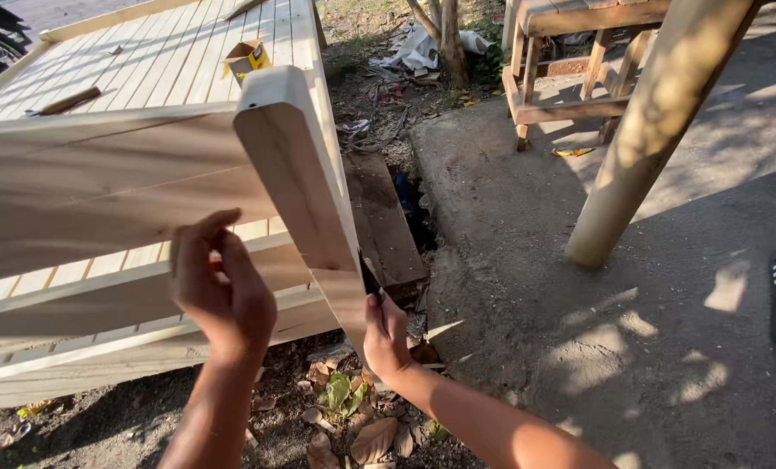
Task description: The person sands the wooden frame and slats of a bench-like furniture piece using sheets of sandpaper held by hand. They work along the edges, corner posts, and underside rails, repositioning around the piece and switching sandpaper sheets as they smooth different surfaces.
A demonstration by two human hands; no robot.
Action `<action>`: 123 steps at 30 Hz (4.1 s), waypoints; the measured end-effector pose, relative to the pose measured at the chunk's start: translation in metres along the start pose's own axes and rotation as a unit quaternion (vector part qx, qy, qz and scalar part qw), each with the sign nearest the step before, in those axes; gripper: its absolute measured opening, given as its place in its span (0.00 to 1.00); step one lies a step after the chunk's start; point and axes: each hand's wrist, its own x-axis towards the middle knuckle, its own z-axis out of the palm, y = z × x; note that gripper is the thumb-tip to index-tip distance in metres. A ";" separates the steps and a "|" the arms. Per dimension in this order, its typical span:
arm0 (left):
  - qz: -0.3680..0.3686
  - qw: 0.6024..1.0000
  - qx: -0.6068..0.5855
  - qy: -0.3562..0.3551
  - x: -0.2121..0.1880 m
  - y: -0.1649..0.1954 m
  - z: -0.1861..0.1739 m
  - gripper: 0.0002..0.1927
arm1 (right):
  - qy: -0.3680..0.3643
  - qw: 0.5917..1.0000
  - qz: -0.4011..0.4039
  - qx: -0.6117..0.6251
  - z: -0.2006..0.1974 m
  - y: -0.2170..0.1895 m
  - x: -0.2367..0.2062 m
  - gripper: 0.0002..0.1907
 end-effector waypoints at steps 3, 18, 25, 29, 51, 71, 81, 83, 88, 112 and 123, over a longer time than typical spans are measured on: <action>0.167 0.976 0.136 -0.012 0.056 0.007 -0.002 0.09 | -0.039 0.997 -0.031 0.056 -0.004 -0.015 0.014 0.21; 0.108 0.865 0.451 -0.193 0.154 -0.021 0.026 0.10 | -0.188 0.939 0.113 0.266 -0.007 -0.055 0.113 0.20; 0.199 0.854 0.469 -0.105 0.134 -0.028 0.026 0.11 | -0.108 0.939 0.248 0.213 -0.021 -0.022 0.073 0.19; 0.161 0.877 0.436 -0.124 0.130 -0.002 0.029 0.13 | -0.145 0.943 0.269 0.128 -0.024 -0.068 0.093 0.20; -0.321 0.569 0.375 -0.658 0.245 0.007 -0.004 0.37 | -0.234 0.793 -0.043 -0.561 0.077 -0.339 0.149 0.25; -0.292 0.552 0.360 -0.694 0.256 0.006 0.002 0.34 | -0.252 0.794 0.059 -0.550 0.088 -0.348 0.175 0.22; -0.297 0.531 0.354 -0.710 0.262 0.005 0.002 0.35 | -0.309 0.772 0.049 -0.553 0.076 -0.358 0.193 0.21; -0.300 0.527 0.352 -0.713 0.263 0.004 0.002 0.34 | -0.305 0.776 0.023 -0.551 0.072 -0.363 0.191 0.23; -0.309 0.501 0.353 -0.727 0.265 0.001 0.005 0.33 | -0.375 0.681 0.218 -0.589 0.097 -0.339 0.220 0.21; -0.331 0.465 0.349 -0.744 0.276 -0.005 0.008 0.30 | -0.486 0.649 0.174 -0.560 0.098 -0.345 0.236 0.19; -0.334 0.456 0.351 -0.747 0.281 -0.003 0.009 0.29 | -0.470 0.723 0.123 -0.491 0.090 -0.342 0.236 0.20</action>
